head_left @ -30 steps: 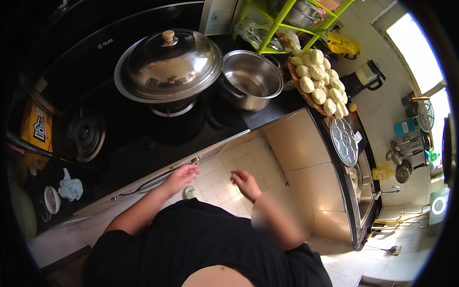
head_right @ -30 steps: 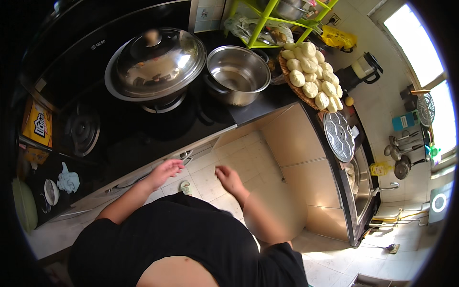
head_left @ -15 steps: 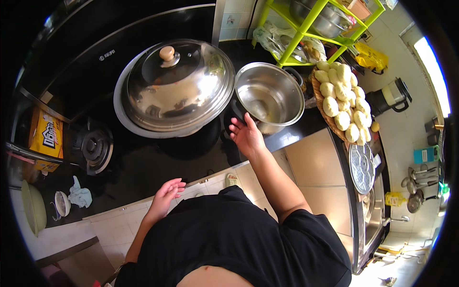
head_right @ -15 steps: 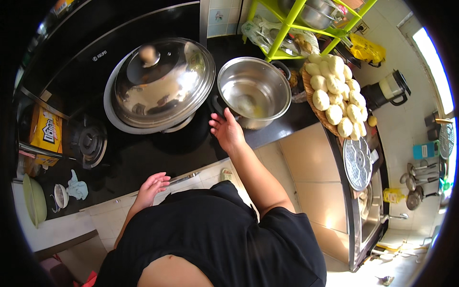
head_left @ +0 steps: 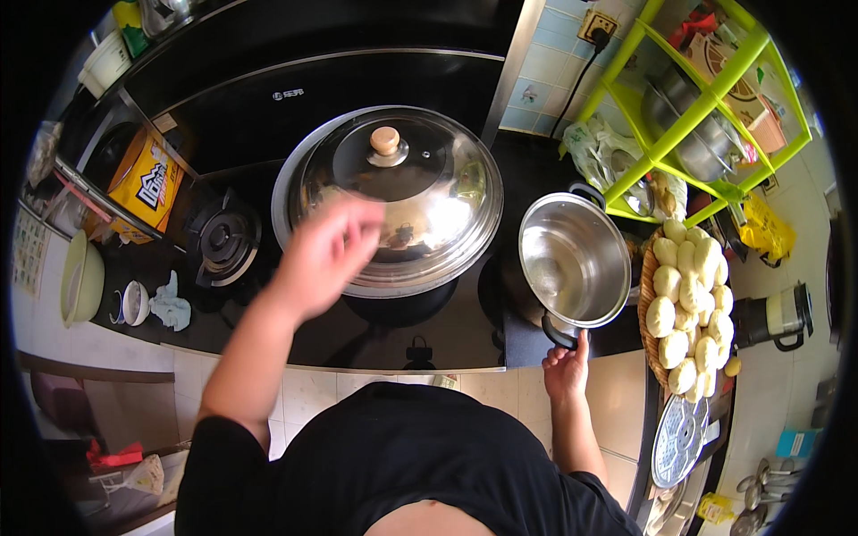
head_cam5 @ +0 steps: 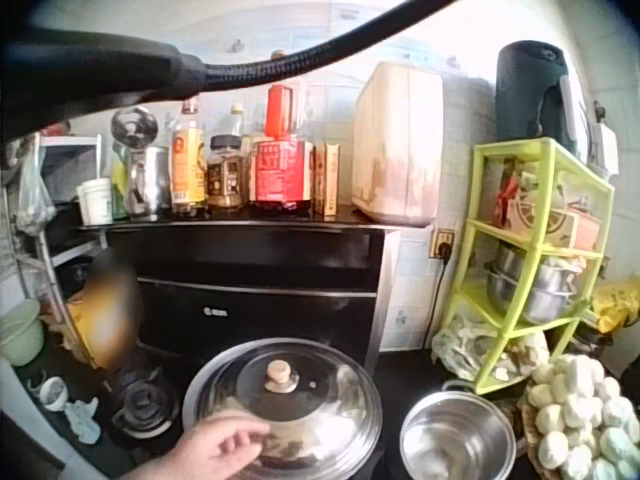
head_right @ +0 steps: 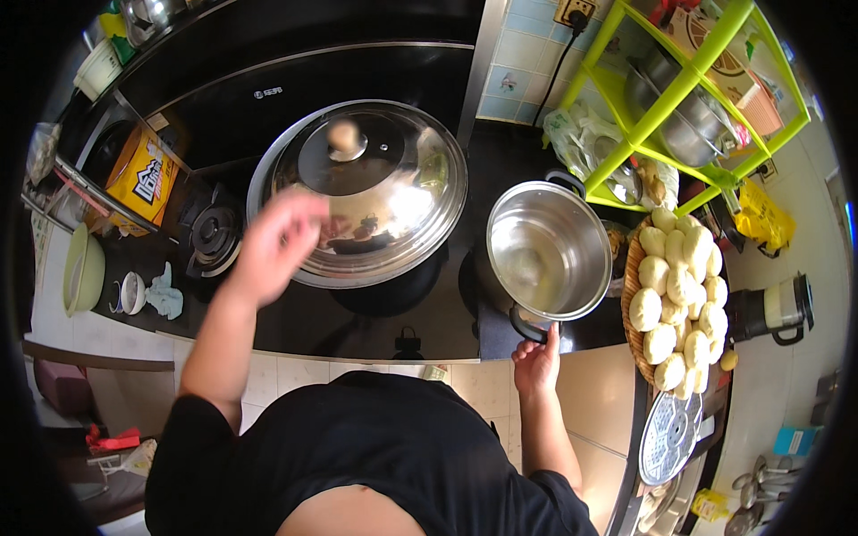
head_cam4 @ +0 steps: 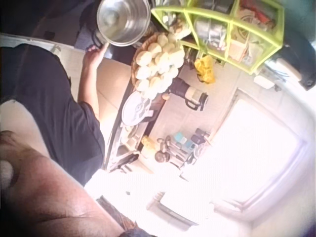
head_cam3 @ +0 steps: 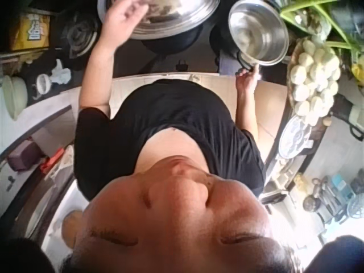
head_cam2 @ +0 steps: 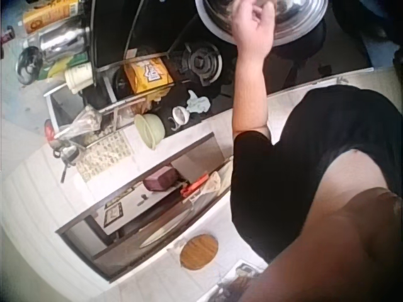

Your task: The person prepares a steaming setup by placing a steamer insert into a pot and covering it with a lid. They then unwrap a piece of meat from a plastic bag and place it into the steamer. Finally, they transfer a bowl of green leafy vegetables to a plate and rinse it under running water.

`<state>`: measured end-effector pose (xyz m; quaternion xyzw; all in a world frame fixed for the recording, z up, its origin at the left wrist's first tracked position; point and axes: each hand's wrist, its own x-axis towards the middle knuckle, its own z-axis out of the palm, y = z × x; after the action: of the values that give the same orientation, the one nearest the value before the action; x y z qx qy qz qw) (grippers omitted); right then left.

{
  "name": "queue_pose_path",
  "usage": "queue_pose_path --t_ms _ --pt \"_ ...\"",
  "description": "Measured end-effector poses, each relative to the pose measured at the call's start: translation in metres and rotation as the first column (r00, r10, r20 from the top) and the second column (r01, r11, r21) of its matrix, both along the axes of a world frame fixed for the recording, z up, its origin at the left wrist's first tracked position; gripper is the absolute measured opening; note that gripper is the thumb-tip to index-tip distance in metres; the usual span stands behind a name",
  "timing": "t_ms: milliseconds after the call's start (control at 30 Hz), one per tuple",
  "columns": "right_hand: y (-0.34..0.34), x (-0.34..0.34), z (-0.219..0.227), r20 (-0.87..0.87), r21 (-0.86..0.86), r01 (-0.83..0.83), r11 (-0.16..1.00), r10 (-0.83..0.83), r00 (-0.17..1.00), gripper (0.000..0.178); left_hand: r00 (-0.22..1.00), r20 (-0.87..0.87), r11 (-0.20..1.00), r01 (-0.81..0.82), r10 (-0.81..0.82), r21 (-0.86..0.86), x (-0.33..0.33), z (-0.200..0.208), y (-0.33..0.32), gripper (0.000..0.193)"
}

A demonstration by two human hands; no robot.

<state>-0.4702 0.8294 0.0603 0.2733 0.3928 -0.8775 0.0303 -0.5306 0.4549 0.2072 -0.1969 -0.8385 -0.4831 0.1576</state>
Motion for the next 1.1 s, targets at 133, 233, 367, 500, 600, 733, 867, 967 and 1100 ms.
queue_pose_path --t_ms 133,233,367,500,600,733,867,967,1100 --pt "-0.004 0.017 -0.007 -0.017 -0.068 -0.133 0.989 0.132 0.991 0.040 0.903 -0.211 0.718 -0.425 0.374 -0.551 -0.093 0.020 0.000 0.039" --pt "-0.012 0.035 -0.012 0.041 -0.062 -0.136 0.989 0.139 0.989 0.036 0.977 0.052 0.820 -0.144 0.207 -0.554 -0.124 0.017 -0.004 0.031" --pt "-0.005 0.055 -0.013 -0.069 0.170 -0.180 0.969 0.194 0.979 0.029 0.963 -0.111 0.823 -0.268 0.246 -0.500 -0.121 0.030 0.020 0.024" --pt "0.007 0.053 -0.001 -0.088 0.300 -0.178 0.937 0.213 0.973 0.027 0.958 -0.270 0.939 -0.182 0.102 -0.292 -0.127 0.066 0.061 0.027" --pt "0.015 0.029 0.011 -0.039 0.324 -0.169 0.931 0.192 0.981 0.026 0.943 -0.323 0.975 0.005 -0.079 -0.224 -0.134 0.075 0.115 0.027" --pt "0.022 0.008 0.011 -0.035 0.305 -0.117 0.945 0.133 0.990 0.025 0.944 -0.237 0.952 0.165 -0.228 -0.258 -0.132 0.061 0.195 0.028" --pt "0.054 0.005 0.006 -0.120 0.307 0.029 0.951 0.009 0.993 0.020 0.952 -0.123 0.936 0.244 -0.281 -0.254 -0.126 0.024 0.262 0.028" --pt "0.078 0.014 0.013 -0.122 0.416 -0.026 0.909 0.084 0.989 0.018 0.965 -0.024 0.936 0.245 -0.260 -0.253 -0.119 -0.002 0.292 0.023" --pt "0.090 0.038 0.012 -0.071 0.506 -0.084 0.858 0.138 0.988 0.025 0.988 -0.055 0.922 0.115 -0.145 -0.371 -0.120 -0.024 0.318 0.015"
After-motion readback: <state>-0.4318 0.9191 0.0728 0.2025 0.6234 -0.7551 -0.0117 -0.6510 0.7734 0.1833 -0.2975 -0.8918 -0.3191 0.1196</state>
